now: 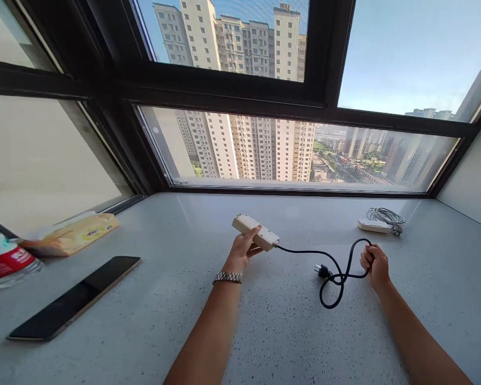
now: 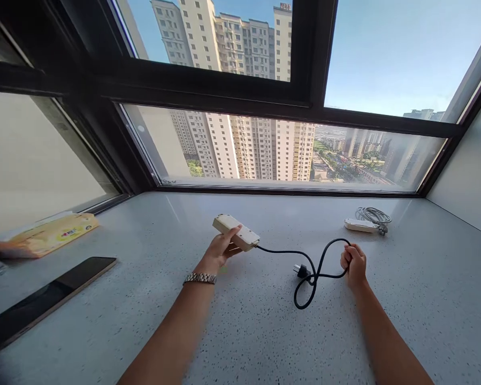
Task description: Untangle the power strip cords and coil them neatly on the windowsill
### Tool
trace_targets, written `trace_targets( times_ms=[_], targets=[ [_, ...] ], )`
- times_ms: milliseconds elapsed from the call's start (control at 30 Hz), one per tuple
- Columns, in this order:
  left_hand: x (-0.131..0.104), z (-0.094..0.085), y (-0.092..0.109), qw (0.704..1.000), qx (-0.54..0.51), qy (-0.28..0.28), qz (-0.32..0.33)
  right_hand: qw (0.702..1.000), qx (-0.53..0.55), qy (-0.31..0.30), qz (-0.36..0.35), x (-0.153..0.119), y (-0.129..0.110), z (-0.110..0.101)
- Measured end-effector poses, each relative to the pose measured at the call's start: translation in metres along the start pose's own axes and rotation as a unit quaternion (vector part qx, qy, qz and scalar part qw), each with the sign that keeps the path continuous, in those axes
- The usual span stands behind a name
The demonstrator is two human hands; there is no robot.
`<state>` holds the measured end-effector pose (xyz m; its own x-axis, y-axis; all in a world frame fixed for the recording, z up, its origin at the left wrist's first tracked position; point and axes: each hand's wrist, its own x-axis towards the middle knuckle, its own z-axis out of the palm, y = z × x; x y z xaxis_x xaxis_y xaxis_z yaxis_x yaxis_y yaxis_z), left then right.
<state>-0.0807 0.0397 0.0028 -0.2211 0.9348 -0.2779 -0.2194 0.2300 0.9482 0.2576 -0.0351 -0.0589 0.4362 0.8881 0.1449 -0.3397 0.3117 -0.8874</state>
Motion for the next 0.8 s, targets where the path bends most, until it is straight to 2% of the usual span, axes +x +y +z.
trace_targets(
  times_ms=[167, 300, 367, 433, 500, 567, 600, 633, 700, 800],
  targets=[
    [0.008, -0.007, -0.015, 0.985, 0.173, -0.023, -0.01, 1.0, 0.001, 0.006, -0.016, -0.003, 0.001, -0.002],
    [0.011, -0.017, -0.012, 0.954, 0.293, -0.055, 0.002, 0.999, -0.018, 0.027, -0.025, -0.006, 0.008, 0.003],
    [0.004, -0.014, -0.006, 0.934, 0.347, -0.086, 0.017, 0.998, -0.03, 0.041, -0.026, -0.005, 0.011, 0.004],
    [-0.01, 0.0, -0.003, 0.913, 0.383, -0.132, 0.036, 0.998, -0.039, 0.052, -0.025, -0.005, 0.013, 0.004],
    [-0.032, 0.024, -0.006, 0.886, 0.405, -0.215, 0.066, 0.997, -0.046, 0.056, -0.021, -0.004, 0.015, 0.005],
    [-0.056, 0.051, -0.016, 0.8, 0.446, -0.371, 0.153, 0.997, -0.053, 0.055, -0.016, -0.004, 0.017, 0.006],
    [-0.066, 0.064, -0.022, 0.765, 0.461, -0.408, 0.188, 0.997, -0.056, 0.054, -0.015, -0.004, 0.018, 0.006],
    [-0.074, 0.074, -0.03, 0.737, 0.478, -0.418, 0.234, 0.997, -0.06, 0.054, -0.014, -0.004, 0.018, 0.006],
    [-0.083, 0.088, -0.045, 0.701, 0.507, -0.405, 0.294, 0.996, -0.065, 0.056, -0.016, -0.004, 0.019, 0.006],
    [-0.081, 0.092, -0.06, 0.689, 0.523, -0.374, 0.333, 0.996, -0.067, 0.061, -0.019, -0.004, 0.018, 0.006]
  ],
)
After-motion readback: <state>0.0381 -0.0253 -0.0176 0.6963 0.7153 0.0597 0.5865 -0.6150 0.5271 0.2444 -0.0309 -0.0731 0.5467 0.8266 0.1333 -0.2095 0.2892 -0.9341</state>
